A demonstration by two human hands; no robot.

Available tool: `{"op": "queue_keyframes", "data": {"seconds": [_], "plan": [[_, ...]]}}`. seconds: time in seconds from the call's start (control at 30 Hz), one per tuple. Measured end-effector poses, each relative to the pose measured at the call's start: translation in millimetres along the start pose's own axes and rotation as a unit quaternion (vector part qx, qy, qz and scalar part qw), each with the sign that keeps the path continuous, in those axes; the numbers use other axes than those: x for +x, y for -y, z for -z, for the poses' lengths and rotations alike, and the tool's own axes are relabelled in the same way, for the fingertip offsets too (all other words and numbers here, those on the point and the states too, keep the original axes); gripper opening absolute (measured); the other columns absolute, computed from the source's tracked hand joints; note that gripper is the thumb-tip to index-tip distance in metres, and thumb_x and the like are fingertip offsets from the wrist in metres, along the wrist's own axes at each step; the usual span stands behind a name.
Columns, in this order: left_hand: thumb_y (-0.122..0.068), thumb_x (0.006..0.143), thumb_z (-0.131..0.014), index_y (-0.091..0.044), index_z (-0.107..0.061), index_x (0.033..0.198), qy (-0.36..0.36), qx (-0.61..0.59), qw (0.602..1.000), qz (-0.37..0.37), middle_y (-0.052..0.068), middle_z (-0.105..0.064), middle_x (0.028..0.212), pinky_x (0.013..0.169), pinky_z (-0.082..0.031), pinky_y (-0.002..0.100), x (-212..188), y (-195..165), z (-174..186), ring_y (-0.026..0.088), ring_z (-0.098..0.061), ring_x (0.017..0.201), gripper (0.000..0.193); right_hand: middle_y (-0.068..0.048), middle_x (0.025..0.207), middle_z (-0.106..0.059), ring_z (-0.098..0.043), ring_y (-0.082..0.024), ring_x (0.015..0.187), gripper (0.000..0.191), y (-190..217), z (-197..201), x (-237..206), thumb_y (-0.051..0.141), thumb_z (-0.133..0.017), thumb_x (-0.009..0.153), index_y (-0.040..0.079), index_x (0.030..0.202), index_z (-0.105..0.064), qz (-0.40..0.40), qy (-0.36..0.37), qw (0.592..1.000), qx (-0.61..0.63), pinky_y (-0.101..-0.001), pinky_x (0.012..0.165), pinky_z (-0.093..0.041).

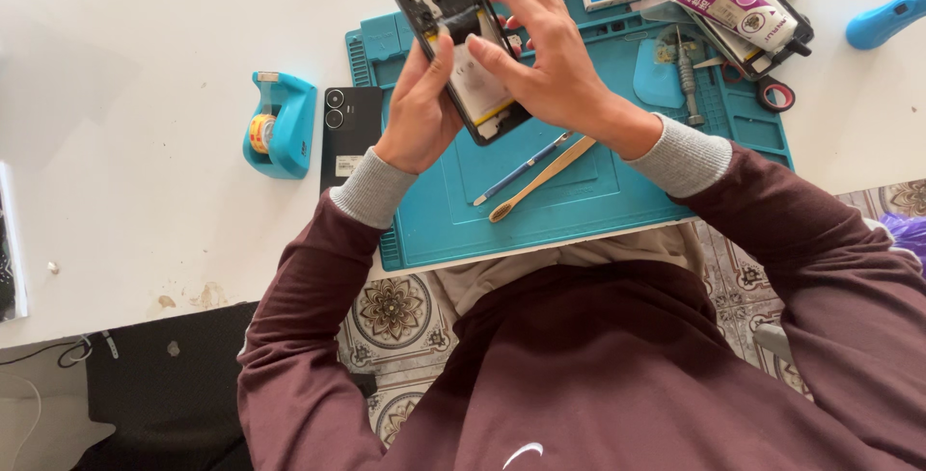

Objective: The person works on a disassembled smartphone, using tweezers to lift and reseat a small ribbon cable near the battery, then uses a screwdriver to tighten several screws on the motherboard area. The phone remains open on a blue work mat throughout.

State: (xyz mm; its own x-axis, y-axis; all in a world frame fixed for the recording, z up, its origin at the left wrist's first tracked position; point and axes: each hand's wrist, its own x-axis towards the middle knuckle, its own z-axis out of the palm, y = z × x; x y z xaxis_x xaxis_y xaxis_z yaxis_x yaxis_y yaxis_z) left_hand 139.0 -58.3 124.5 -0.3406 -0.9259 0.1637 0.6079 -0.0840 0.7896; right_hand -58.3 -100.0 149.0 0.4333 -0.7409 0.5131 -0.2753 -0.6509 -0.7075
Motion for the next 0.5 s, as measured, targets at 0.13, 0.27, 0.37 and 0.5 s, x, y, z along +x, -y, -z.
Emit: {"op": "queue_keyframes", "data": {"seconds": [0.13,0.27,0.37,0.5], "plan": [[-0.034,0.119,-0.028,-0.012,-0.027,0.159,0.007,-0.002,0.997,-0.071,0.015,-0.046,0.159,0.12,-0.047,0.052,-0.4,-9.5,1.6,0.03,-0.054,0.147,0.045,-0.007,0.108,-0.063,-0.059,-0.012,0.088,0.041,-5.0,-3.3,2.8,0.031,-0.063,0.11,-0.004,0.13,-0.059,-0.075,0.008,0.995,0.07,-0.0257,0.072,-0.05],[-0.039,0.118,-0.022,-0.017,-0.026,0.16,0.021,-0.004,0.99,-0.139,0.01,-0.046,0.159,0.121,-0.047,0.049,-0.2,-14.4,9.6,0.026,-0.052,0.145,0.048,0.0,0.075,-0.061,-0.061,-0.007,0.063,0.04,-10.1,-6.1,1.9,0.035,-0.052,0.113,0.001,0.095,-0.058,-0.209,0.117,0.946,0.219,-0.0245,0.052,-0.045],[-0.043,0.117,-0.023,-0.017,-0.025,0.158,0.006,-0.002,0.993,-0.12,0.011,-0.045,0.161,0.12,-0.046,0.047,2.6,-15.2,20.6,0.026,-0.05,0.147,0.049,-0.001,0.079,-0.067,-0.063,-0.005,0.066,0.035,-13.5,-7.4,1.2,0.035,-0.049,0.115,0.005,0.101,-0.061,-0.184,0.104,0.912,0.352,-0.0223,0.059,-0.053],[-0.05,0.117,-0.027,-0.004,-0.038,0.152,-0.061,0.092,0.988,-0.103,0.019,-0.054,0.148,0.106,-0.059,0.048,7.8,-20.9,35.7,0.028,-0.06,0.139,0.059,-0.002,0.089,-0.071,-0.064,-0.005,0.068,0.032,-31.3,9.0,10.2,0.033,-0.052,0.114,0.006,0.104,-0.067,-0.176,0.011,0.917,0.357,-0.0218,0.057,-0.051]]}}
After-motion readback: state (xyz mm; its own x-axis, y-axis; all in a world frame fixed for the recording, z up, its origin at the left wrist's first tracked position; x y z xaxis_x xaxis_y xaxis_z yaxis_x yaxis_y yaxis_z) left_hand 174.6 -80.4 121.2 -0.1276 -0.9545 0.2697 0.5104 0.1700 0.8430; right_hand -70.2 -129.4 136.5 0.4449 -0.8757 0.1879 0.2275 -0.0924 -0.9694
